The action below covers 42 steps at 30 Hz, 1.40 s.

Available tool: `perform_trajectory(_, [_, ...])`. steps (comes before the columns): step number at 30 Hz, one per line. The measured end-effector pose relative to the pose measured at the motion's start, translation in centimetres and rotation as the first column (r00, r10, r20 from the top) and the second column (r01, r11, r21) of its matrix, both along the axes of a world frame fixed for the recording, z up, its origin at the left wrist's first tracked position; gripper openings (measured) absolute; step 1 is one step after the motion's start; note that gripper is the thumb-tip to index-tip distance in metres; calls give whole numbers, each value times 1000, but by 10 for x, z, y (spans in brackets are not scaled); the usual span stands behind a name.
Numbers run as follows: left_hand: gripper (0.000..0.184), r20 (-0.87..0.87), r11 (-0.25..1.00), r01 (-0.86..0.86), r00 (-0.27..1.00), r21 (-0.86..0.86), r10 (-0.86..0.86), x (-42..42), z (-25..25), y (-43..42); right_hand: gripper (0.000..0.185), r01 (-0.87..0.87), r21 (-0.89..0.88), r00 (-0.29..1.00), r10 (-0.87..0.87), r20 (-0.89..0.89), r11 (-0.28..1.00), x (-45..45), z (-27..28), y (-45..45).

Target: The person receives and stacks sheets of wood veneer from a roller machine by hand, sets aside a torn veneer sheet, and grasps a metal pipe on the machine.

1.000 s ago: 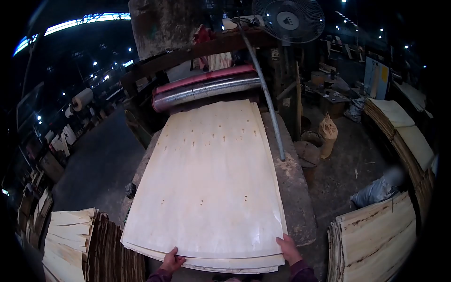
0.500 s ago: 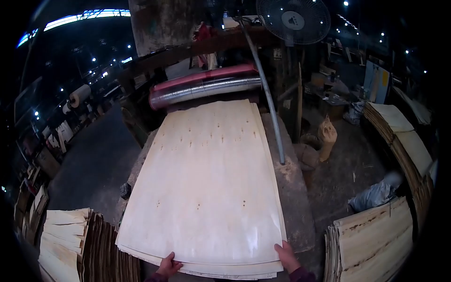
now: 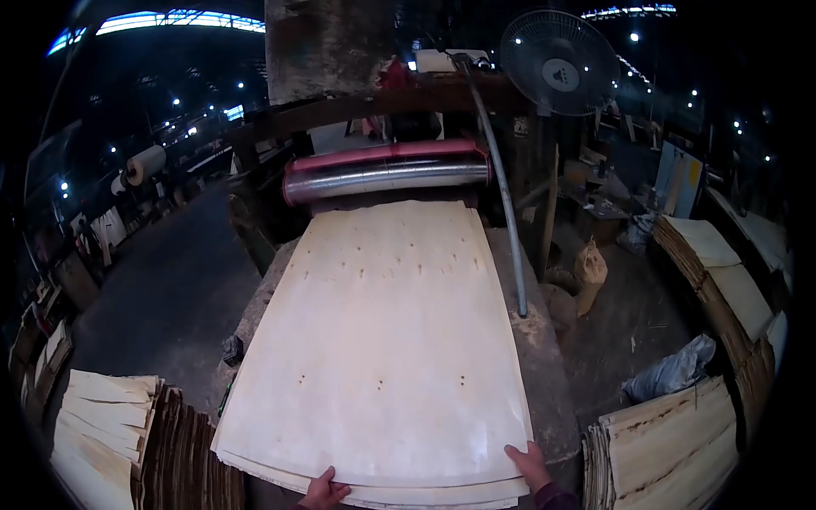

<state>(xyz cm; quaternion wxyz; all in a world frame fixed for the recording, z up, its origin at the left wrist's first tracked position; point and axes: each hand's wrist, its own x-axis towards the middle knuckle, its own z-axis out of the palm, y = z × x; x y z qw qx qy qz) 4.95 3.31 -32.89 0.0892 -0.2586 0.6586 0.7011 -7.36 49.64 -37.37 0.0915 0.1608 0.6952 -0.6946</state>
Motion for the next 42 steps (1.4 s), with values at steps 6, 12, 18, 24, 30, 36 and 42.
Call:
perform_trajectory(6, [58,172,818,-282,959,501,226,-4,-13,-3,28,0,28,1000,1,-11,1000,-5,-8,-2])
perform_trajectory(12, [56,144,504,-286,942,815,302,-4,-13,-27,29,11,31,1000,-12,8,999,4,17,-14])
perform_trajectory(18, [61,-100,356,-181,759,917,643,0,-11,-157,30,31,28,999,-32,42,999,1,15,-13])
perform_trajectory(24, [44,18,531,-519,726,669,688,1,-67,-224,30,39,1,998,-39,49,999,-2,10,-11])
perform_trajectory(30, [38,36,524,-578,693,626,720,1,-58,-216,29,41,9,999,-41,35,999,-4,-6,-5])
perform_trajectory(36, [38,36,564,-607,698,560,715,2,-80,-226,28,43,0,999,-43,21,999,-3,-5,-7])
perform_trajectory(42, [38,-109,706,-497,775,505,623,5,-85,-228,26,73,20,997,-74,34,997,-3,-5,-9])
